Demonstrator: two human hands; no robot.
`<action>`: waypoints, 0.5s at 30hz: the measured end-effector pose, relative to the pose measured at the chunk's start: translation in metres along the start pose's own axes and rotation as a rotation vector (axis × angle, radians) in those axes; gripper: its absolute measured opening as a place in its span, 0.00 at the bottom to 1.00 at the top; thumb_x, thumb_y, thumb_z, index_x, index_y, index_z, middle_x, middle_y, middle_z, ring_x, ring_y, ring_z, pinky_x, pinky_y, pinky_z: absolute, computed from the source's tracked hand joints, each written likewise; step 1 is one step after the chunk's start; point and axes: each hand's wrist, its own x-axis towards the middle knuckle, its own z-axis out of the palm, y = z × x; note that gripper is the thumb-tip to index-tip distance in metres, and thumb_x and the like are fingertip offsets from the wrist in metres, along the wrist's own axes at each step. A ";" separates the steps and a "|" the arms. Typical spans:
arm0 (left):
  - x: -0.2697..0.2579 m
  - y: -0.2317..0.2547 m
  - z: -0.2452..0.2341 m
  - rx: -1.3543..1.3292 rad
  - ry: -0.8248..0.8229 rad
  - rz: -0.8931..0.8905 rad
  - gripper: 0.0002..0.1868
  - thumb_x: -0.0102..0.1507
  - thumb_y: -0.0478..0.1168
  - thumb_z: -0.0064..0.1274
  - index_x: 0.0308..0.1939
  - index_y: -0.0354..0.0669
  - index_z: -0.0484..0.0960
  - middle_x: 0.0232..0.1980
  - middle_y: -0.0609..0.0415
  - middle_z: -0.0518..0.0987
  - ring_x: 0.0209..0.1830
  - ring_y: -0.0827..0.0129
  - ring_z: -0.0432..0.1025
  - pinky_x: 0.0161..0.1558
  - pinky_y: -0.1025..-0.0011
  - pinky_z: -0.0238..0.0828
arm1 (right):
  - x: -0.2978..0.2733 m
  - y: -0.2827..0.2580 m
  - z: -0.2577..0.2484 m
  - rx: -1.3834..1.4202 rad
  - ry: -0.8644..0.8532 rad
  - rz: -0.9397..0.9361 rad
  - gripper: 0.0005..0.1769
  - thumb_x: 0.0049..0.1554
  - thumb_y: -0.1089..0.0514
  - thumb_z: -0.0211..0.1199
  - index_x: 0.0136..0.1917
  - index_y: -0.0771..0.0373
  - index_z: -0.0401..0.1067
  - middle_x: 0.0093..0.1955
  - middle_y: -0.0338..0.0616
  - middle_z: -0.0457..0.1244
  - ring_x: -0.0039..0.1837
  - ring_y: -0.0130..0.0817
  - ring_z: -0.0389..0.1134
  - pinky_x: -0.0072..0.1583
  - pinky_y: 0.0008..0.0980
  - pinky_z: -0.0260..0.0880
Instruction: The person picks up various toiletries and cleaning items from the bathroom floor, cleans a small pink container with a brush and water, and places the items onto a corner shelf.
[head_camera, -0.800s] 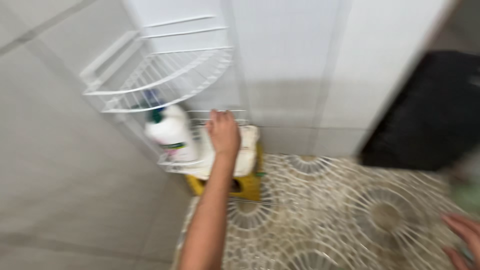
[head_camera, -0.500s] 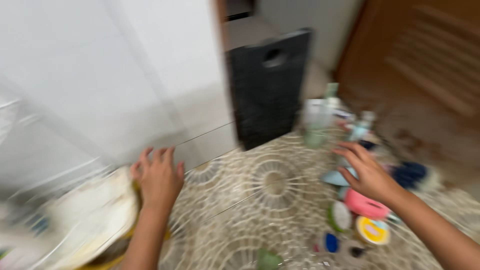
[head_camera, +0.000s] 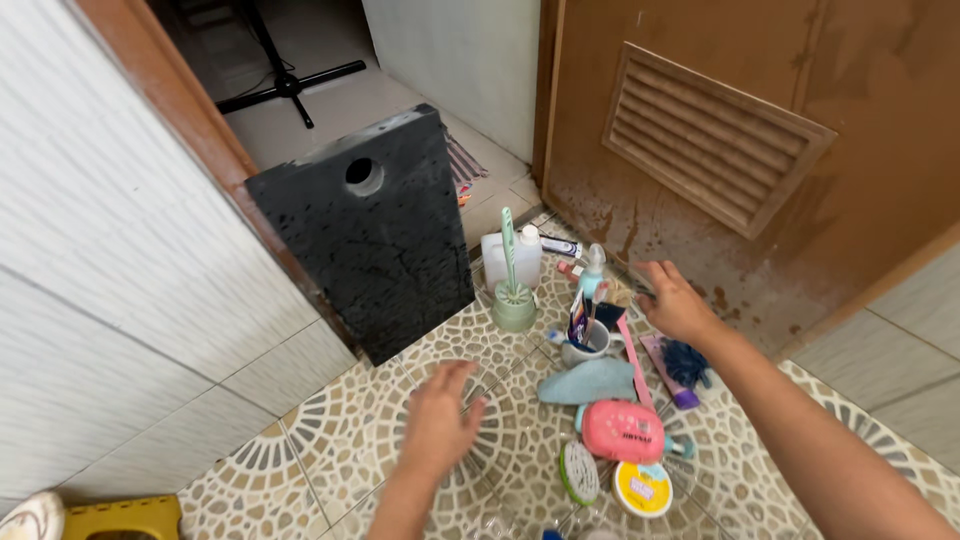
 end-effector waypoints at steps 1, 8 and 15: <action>0.005 0.010 0.011 -0.047 -0.074 -0.054 0.27 0.60 0.41 0.58 0.64 0.47 0.76 0.63 0.49 0.75 0.57 0.54 0.73 0.59 0.56 0.68 | 0.012 0.013 0.007 -0.010 -0.012 0.004 0.33 0.54 0.61 0.63 0.71 0.56 0.61 0.68 0.57 0.57 0.69 0.58 0.61 0.67 0.46 0.64; 0.032 0.041 0.075 -0.236 -0.122 0.006 0.24 0.59 0.38 0.59 0.60 0.40 0.76 0.61 0.47 0.75 0.57 0.49 0.73 0.59 0.54 0.66 | 0.099 0.063 0.062 -0.147 -0.305 0.021 0.52 0.43 0.63 0.74 0.75 0.40 0.56 0.78 0.59 0.48 0.72 0.58 0.60 0.68 0.43 0.65; 0.043 0.048 0.110 -0.236 -0.086 -0.073 0.23 0.60 0.38 0.59 0.60 0.41 0.77 0.61 0.48 0.76 0.57 0.48 0.73 0.59 0.56 0.69 | 0.158 0.115 0.140 -0.188 -0.302 -0.152 0.44 0.41 0.69 0.71 0.69 0.46 0.69 0.76 0.58 0.53 0.70 0.57 0.63 0.68 0.44 0.67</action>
